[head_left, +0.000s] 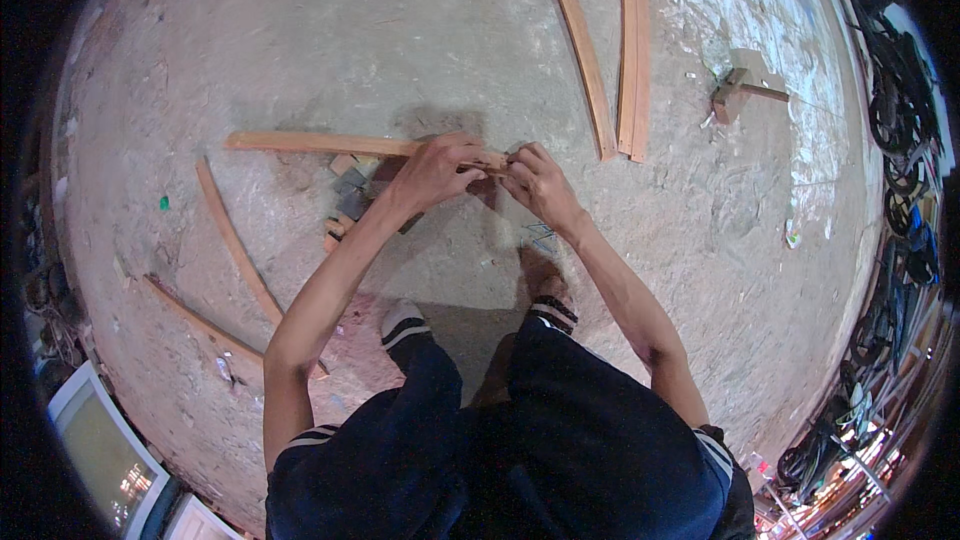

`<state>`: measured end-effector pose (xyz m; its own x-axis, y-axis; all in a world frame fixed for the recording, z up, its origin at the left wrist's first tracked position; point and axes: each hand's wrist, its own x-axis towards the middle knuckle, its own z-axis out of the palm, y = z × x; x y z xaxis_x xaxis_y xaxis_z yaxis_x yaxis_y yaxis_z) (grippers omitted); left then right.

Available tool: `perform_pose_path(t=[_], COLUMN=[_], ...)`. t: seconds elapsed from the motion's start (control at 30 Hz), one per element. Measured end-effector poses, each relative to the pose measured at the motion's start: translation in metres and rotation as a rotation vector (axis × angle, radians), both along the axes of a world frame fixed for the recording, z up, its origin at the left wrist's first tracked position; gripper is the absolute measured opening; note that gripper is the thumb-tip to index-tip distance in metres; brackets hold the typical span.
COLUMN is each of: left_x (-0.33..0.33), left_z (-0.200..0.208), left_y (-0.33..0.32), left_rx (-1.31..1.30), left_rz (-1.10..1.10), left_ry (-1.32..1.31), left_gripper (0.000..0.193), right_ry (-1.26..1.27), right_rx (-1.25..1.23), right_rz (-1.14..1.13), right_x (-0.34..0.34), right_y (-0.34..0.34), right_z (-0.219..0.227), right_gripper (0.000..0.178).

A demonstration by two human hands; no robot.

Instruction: The person assembles a wooden frame on the ground by aligning thin wood strips and securing them together using small wooden blocks and a wooden mallet.

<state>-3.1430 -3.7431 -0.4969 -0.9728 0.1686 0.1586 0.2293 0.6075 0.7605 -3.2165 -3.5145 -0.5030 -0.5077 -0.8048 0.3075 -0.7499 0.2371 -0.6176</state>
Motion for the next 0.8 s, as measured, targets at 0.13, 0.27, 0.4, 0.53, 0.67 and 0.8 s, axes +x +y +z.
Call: perform_pose_path(t=[0.13,0.27,0.4,0.53,0.67,0.8], left_x=[-0.012,-0.012,-0.003,0.008,0.008,-0.004], left_z=[0.001,-0.007,-0.022,-0.05,-0.044,0.001], left_y=[0.002,0.006,0.005,-0.005,-0.001,0.009], left_rx=[-0.083,-0.193,-0.197,-0.178,-0.135,-0.186], left_rz=[-0.087,-0.098,-0.095,-0.073,-0.08,-0.132], left_ry=[-0.183,-0.227,-0.174,0.077,0.267,0.063], left_gripper=[0.027,0.042,0.048,0.048,0.044,0.03], right_ry=[0.151,0.202,0.143,-0.079,-0.094,-0.154], right_rx=[0.087,0.092,0.14,0.114,0.146,0.181], right_rz=[0.097,0.111,0.121,0.012,-0.18,-0.201], right_x=[-0.001,0.0,-0.002,0.007,0.013,0.016], right_y=[0.004,0.004,0.006,0.001,-0.001,0.002], right_z=[-0.012,-0.016,-0.002,0.015,0.006,0.0], right_gripper=[0.02,0.022,0.028,0.045,0.055,0.055])
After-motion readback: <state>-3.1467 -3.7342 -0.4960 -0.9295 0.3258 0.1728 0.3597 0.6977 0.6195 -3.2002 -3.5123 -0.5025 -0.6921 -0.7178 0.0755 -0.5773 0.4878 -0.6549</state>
